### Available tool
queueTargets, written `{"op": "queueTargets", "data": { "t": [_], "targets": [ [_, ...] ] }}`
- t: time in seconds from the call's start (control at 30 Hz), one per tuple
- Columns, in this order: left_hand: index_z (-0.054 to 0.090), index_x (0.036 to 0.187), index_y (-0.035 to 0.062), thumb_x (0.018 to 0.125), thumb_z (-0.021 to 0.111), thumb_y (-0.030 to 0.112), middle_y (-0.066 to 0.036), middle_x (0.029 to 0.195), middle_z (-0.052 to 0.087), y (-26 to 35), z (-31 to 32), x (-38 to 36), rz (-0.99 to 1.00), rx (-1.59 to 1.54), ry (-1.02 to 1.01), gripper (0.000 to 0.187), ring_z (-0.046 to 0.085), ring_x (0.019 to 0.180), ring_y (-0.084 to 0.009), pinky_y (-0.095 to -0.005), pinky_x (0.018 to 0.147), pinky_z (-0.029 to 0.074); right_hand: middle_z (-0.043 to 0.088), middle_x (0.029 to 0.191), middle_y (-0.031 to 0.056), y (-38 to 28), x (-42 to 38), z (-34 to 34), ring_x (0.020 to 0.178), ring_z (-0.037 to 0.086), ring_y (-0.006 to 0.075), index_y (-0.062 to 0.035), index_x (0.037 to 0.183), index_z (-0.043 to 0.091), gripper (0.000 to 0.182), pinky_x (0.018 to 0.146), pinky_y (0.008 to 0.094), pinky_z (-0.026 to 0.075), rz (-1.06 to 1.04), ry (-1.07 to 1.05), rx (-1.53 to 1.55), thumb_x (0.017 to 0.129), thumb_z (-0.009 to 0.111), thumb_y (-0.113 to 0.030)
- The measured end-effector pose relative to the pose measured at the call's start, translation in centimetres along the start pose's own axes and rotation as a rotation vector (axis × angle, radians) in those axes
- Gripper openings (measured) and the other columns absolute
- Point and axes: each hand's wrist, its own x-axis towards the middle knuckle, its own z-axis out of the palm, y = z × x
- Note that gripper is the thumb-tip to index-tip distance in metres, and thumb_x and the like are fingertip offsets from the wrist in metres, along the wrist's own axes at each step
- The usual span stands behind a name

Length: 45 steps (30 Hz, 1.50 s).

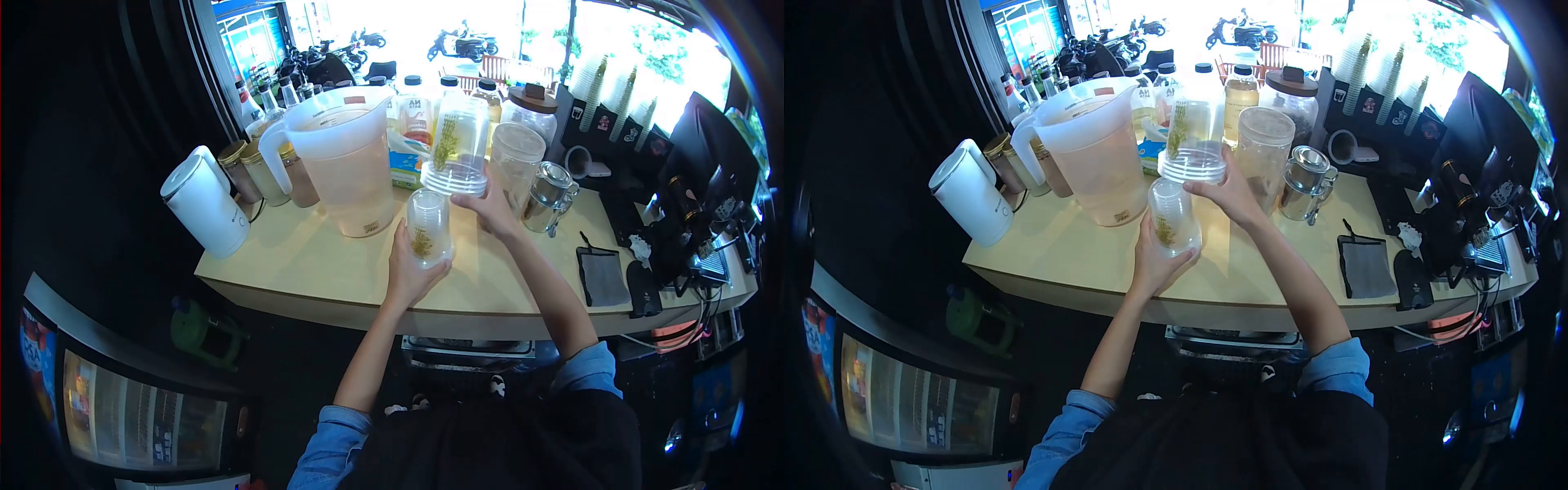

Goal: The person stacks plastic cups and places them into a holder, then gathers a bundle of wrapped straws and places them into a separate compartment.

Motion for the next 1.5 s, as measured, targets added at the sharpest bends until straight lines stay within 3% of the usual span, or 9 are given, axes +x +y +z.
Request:
{"op": "queueTargets", "data": {
  "t": [0.23,0.43,0.53,0.63,0.77,0.83,0.87,1.0,1.5],
  "targets": [
    [0.016,0.134,-0.0054,0.062,0.079,0.027,-0.023,0.130,0.036,0.2,-1.0,-0.5,0.045,0.110,0.099,0.100,0.035,0.123,-0.0338,-0.0407,0.100,0.030,0.048,0.120,0.0137,-0.3,-2.2,-2.7,0.113,0.047,0.0235,-0.0025,0.133,0.025,0.071,0.099,0.0370,0.035,0.026,-0.122,0.315,0.078,0.063,-0.027],
    [0.022,0.134,-0.0007,0.074,0.070,0.029,-0.019,0.132,0.035,5.8,-5.2,0.7,0.264,-0.272,0.352,0.082,0.035,0.122,-0.0279,-0.0425,0.101,0.026,0.048,0.123,0.0188,-2.2,-4.5,-4.0,0.106,0.053,0.0336,-0.0011,0.132,0.031,0.071,0.095,0.0486,0.038,0.265,-0.643,0.562,0.081,0.049,-0.046],
    [0.025,0.133,-0.0002,0.076,0.067,0.030,-0.017,0.130,0.038,7.9,-6.7,2.1,0.305,-0.485,0.249,0.077,0.039,0.119,-0.0248,-0.0388,0.100,0.030,0.051,0.118,0.0191,-1.2,-4.7,-3.5,0.100,0.056,0.0351,0.0001,0.130,0.033,0.072,0.089,0.0485,0.044,0.322,-0.748,0.474,0.081,0.048,-0.050],
    [0.027,0.133,0.0006,0.077,0.067,0.032,-0.015,0.128,0.041,8.0,-8.0,2.4,0.259,-0.584,-0.136,0.076,0.042,0.116,-0.0213,-0.0348,0.096,0.034,0.052,0.116,0.0179,-1.7,-4.9,-2.4,0.098,0.057,0.0337,0.0011,0.128,0.035,0.069,0.084,0.0454,0.048,0.353,-0.852,0.440,0.084,0.046,-0.050],
    [0.031,0.128,0.0009,0.075,0.070,0.029,-0.013,0.118,0.046,6.9,-7.9,1.5,0.220,-0.506,-0.030,0.071,0.046,0.108,-0.0185,-0.0315,0.092,0.038,0.054,0.114,0.0141,-3.8,-5.1,-0.6,0.092,0.058,0.0216,-0.0019,0.126,0.039,0.052,0.078,0.0363,0.049,0.418,-0.470,0.359,0.092,0.041,-0.041],
    [0.032,0.126,0.0012,0.075,0.071,0.027,-0.012,0.115,0.047,7.4,-7.6,1.0,0.212,-0.477,0.114,0.070,0.047,0.106,-0.0182,-0.0317,0.092,0.039,0.056,0.110,0.0092,-4.2,-4.9,-0.4,0.084,0.055,0.0122,-0.0024,0.122,0.045,0.046,0.071,0.0280,0.047,0.105,-0.118,-0.165,0.091,0.047,-0.036],
    [0.032,0.125,0.0013,0.075,0.071,0.025,-0.011,0.113,0.046,7.7,-7.5,0.9,0.204,-0.475,0.174,0.068,0.047,0.105,-0.0181,-0.0319,0.092,0.039,0.059,0.098,0.0039,-4.3,-5.0,-0.3,0.077,0.051,0.0065,-0.0006,0.116,0.052,0.036,0.067,0.0223,0.043,0.050,-0.050,-0.033,0.090,0.053,-0.026],
    [0.029,0.126,0.0018,0.078,0.068,0.024,-0.011,0.113,0.043,8.1,-6.8,0.8,0.232,-0.432,0.267,0.065,0.045,0.106,-0.0185,-0.0329,0.093,0.038,0.059,0.080,0.0009,-6.5,-6.6,1.4,0.070,0.050,0.0048,0.0010,0.104,0.061,0.021,0.064,0.0200,0.043,-0.031,-0.073,-0.051,0.089,0.053,-0.010],
    [0.029,0.124,0.0007,0.075,0.071,0.025,-0.015,0.114,0.044,10.6,-6.7,1.7,0.295,-0.155,0.159,0.069,0.046,0.107,-0.0218,-0.0347,0.091,0.039,0.061,0.081,0.0050,-7.5,-7.4,-1.3,0.073,0.055,0.0079,0.0024,0.093,0.062,0.013,0.064,0.0227,0.046,-0.076,-0.077,-0.174,0.085,0.056,-0.007]
  ]
}}
